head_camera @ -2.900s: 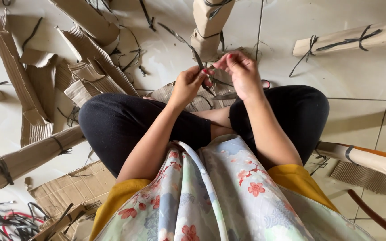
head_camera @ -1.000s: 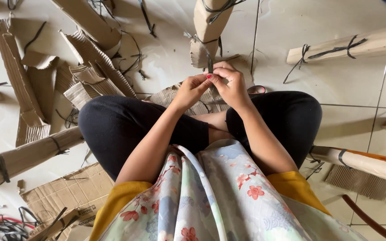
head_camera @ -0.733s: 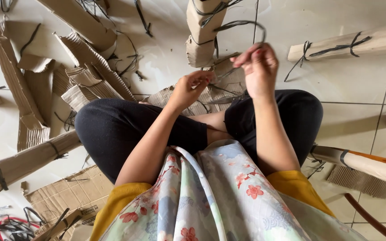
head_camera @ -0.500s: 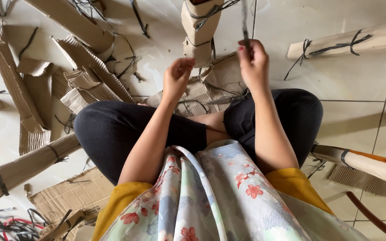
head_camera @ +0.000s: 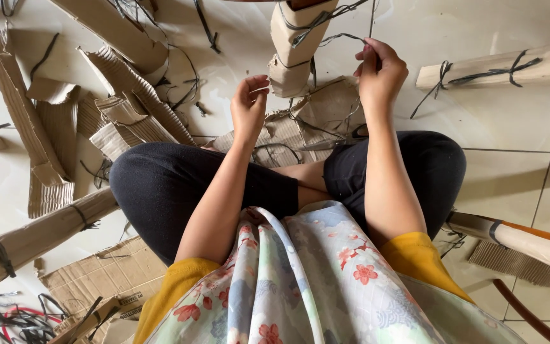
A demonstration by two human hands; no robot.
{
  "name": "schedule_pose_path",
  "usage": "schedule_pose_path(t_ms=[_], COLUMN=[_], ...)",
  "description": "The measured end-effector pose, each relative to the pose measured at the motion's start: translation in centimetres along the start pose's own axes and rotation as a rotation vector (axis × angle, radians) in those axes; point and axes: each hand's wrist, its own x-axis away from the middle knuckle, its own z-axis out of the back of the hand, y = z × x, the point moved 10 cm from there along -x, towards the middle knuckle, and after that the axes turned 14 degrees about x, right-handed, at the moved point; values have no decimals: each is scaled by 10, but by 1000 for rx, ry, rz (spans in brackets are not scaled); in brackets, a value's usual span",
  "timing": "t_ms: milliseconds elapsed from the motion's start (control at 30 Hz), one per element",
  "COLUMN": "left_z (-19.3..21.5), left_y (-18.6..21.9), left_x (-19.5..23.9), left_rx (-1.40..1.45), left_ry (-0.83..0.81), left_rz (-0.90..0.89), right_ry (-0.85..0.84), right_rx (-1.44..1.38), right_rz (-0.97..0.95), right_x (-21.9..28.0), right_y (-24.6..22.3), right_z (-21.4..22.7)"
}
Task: Wrapping wooden stool legs with corrugated cardboard and securing them with plastic ties for protection.
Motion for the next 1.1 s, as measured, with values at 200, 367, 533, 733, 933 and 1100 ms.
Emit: schedule_pose_path(t_ms=[200, 367, 533, 733, 933, 1100], left_z=[9, 23, 21, 11, 31, 54], left_y=[-9, -23, -34, -35, -21, -17], left_x=[-3, -4, -13, -25, -17, -7], left_rx=[20, 107, 156, 9, -97, -180], left_ry=[67, 158, 135, 55, 254, 366], left_rz=[6, 43, 66, -31, 152, 226], right_ry=[-152, -296, -418, -452, -467, -318], right_rx=[-128, -142, -158, -117, -49, 141], right_rz=[-188, -309, -295, -97, -9, 128], right_x=[-2, 3, 6, 6, 10, 16], right_y=[24, 29, 36, 34, 31, 25], right_z=[-44, -81, -107, -122, -123, -105])
